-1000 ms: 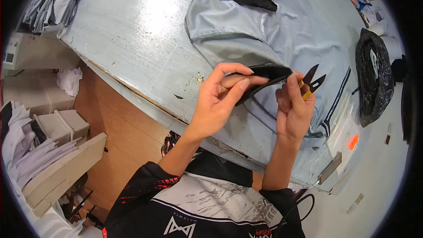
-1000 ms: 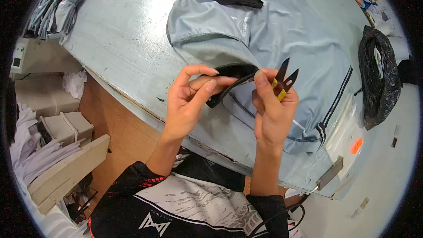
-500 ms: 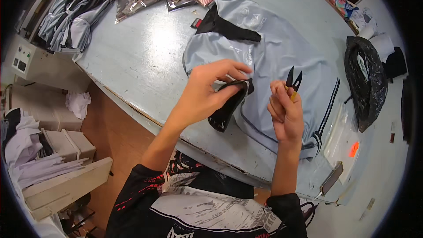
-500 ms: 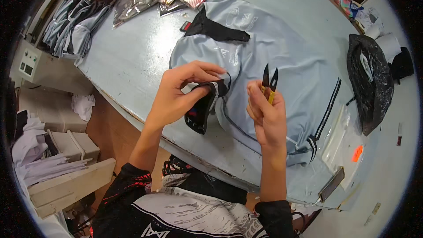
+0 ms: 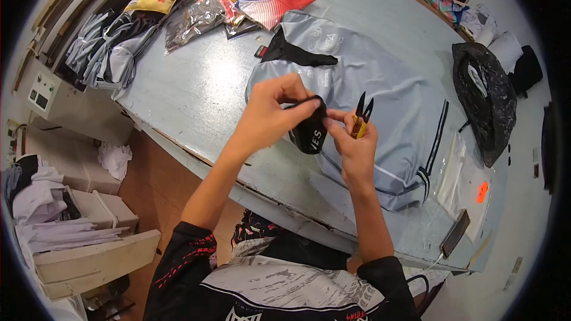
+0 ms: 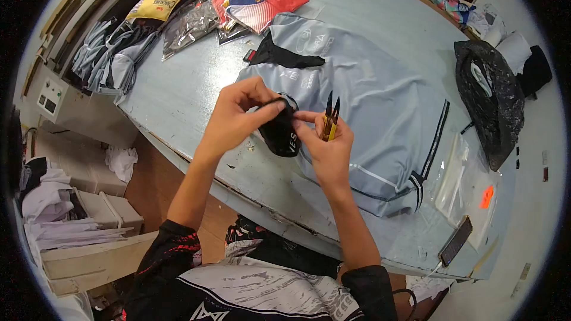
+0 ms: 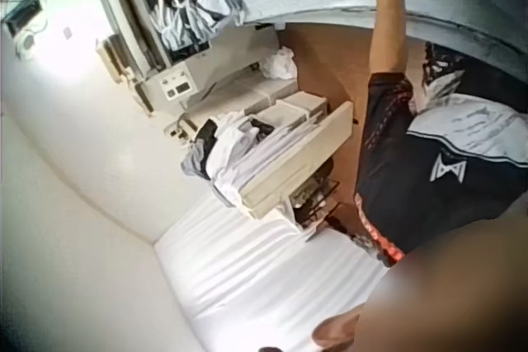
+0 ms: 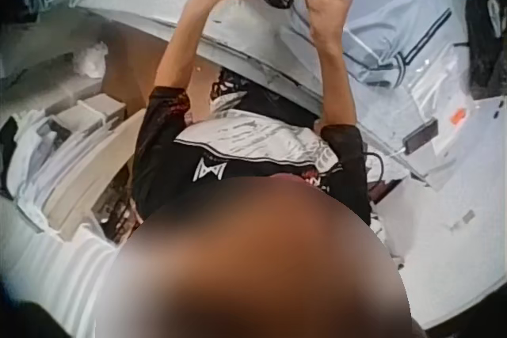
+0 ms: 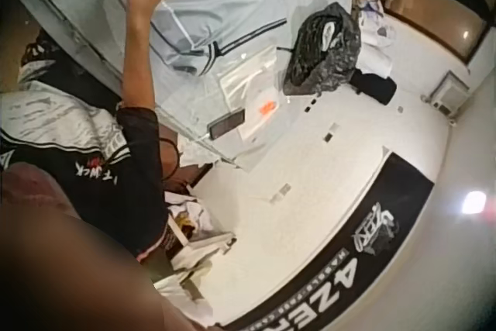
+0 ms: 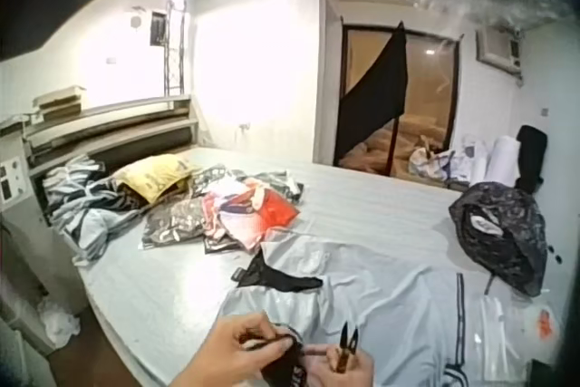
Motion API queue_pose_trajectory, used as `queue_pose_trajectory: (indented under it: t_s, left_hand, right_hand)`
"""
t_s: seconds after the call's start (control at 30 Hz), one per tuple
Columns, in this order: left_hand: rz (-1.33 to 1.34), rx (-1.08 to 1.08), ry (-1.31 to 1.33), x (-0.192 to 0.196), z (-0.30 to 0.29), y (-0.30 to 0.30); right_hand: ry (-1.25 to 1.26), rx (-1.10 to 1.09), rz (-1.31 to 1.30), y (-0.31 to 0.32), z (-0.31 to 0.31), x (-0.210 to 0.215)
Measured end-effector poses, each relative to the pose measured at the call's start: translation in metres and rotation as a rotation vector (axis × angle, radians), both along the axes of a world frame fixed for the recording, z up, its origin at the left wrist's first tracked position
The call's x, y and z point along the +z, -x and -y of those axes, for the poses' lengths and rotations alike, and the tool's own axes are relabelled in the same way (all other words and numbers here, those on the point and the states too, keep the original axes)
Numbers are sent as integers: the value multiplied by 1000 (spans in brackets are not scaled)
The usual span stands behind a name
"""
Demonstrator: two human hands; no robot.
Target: Trimming loose threads from jerseys and inspecting them on a workbench.
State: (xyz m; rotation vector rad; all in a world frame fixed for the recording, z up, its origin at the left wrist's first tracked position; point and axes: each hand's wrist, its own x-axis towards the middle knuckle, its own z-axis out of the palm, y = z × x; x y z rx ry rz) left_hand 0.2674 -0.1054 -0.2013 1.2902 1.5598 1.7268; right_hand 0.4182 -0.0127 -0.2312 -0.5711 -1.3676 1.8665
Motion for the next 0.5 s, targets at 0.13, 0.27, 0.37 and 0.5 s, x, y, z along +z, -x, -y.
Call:
queue_pose_trajectory:
  t_s: [0.13,0.27,0.37,0.5]
  left_hand:
    - [224,-157,139,25,3,1]
    - [297,-307,189,29,-7,6]
    - [417,-386,145,19,-22,9]
    - [667,-420,88,-6,-50,16]
  right_hand:
    - [143,47,-51,-18,-22,6]
    - [116,15,-74,-23,-37,16]
    - [77,14,-43,-18,-46,12]
    - [-191,-66,-13,-11,-70,-7]
